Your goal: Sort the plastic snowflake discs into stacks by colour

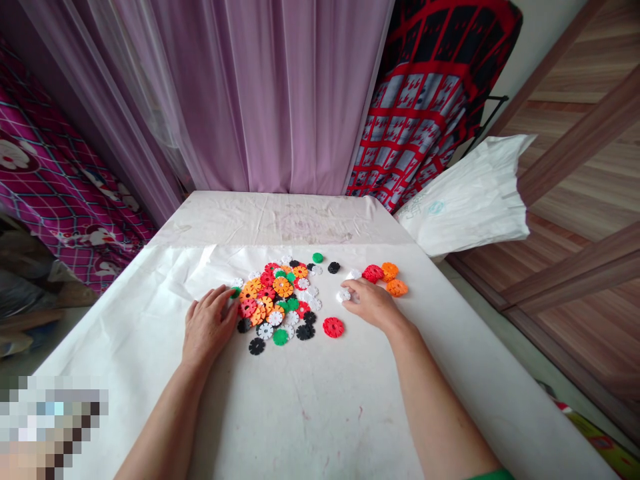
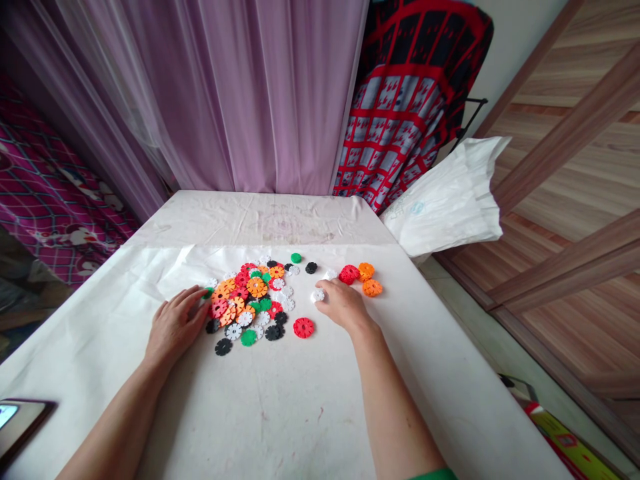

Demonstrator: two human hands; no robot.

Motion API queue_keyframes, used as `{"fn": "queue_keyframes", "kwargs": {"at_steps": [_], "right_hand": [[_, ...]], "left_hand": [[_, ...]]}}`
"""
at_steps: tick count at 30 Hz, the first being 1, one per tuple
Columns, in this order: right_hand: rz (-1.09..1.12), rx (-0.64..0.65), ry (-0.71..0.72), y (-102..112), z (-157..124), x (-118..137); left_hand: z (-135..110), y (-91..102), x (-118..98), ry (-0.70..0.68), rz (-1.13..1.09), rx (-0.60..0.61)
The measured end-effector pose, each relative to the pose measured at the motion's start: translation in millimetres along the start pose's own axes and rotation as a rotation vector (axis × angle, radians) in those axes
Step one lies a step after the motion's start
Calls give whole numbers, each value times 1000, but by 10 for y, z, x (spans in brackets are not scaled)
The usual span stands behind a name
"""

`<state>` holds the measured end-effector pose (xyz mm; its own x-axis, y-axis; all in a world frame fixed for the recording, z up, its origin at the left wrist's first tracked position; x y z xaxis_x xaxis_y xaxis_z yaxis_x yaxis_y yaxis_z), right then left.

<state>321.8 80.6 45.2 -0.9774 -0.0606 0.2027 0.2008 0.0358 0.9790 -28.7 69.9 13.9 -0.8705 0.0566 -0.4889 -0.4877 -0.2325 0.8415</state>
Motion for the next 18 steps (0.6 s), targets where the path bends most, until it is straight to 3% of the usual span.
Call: {"fn": "queue_keyframes", "kwargs": {"at_steps": [18], "right_hand": [[-64, 41, 13, -40, 28, 32]], "left_hand": [[-6, 11, -26, 9, 17, -13]]}}
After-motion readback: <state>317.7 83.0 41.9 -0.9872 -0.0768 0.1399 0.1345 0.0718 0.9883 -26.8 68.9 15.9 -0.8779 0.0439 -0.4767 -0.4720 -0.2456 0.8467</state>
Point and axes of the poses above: each hand's wrist, its own z-axis towards the middle knuckle, its own y-axis out of the back of the hand, x = y × z, the point moved 4 cm from there along z, towards the middle knuckle, and after that the axes turned 8 degrees about -z, right-handed, at the moved point
